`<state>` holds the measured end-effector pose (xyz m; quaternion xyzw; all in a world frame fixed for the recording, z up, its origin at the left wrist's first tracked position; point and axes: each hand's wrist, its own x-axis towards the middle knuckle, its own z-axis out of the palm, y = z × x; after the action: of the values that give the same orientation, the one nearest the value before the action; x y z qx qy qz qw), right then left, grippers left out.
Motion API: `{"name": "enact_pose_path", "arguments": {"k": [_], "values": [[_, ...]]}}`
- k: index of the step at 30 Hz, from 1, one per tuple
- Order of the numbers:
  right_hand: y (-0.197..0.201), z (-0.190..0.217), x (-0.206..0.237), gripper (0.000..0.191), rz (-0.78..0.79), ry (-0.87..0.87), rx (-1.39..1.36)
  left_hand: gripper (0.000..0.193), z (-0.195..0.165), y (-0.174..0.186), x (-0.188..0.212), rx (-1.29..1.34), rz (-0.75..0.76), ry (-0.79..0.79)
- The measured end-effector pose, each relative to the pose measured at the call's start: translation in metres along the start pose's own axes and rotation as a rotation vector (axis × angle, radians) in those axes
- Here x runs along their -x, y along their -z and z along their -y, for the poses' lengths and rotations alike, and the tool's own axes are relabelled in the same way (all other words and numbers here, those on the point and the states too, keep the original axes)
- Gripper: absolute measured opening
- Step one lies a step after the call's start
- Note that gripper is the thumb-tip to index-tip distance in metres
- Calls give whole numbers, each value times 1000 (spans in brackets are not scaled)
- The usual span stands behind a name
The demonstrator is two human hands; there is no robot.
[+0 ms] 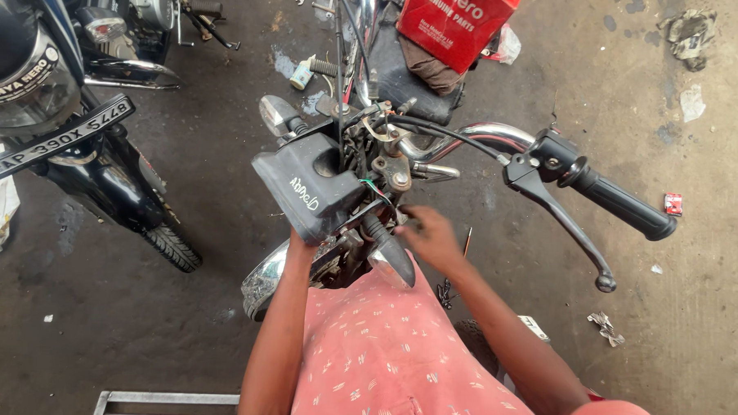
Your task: The person repairs a motorcycle's electrical system by handling wires and a switch component. They connect wires to a switch, insert it into a housing, and then route and connect wires under the front cover of the motorcycle.
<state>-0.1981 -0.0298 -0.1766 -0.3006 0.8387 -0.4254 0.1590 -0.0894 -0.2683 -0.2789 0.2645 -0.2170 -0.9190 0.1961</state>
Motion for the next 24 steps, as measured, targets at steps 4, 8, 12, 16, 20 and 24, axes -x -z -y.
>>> {"name": "enact_pose_path", "arguments": {"k": [4, 8, 12, 16, 20, 24], "values": [[-23, -9, -10, 28, -16, -54, 23, 44, 0, -3, 3, -35, 7, 0], [-8, -1, -5, 16, -72, 3, 14, 45, -4, -11, 3, -135, -31, -30], [18, 32, 3, 26, -117, 66, -28, 52, -16, -12, 7, -222, -29, 16], [31, 64, -9, 31, -101, 371, 27, 57, -23, -10, 8, -350, -49, 114], [36, 84, -38, 30, 21, 140, 184, 54, -21, -16, 6, -214, -20, 16], [44, 100, -56, 33, 62, 221, 111, 51, -20, -25, 10, -72, 20, -51]]}}
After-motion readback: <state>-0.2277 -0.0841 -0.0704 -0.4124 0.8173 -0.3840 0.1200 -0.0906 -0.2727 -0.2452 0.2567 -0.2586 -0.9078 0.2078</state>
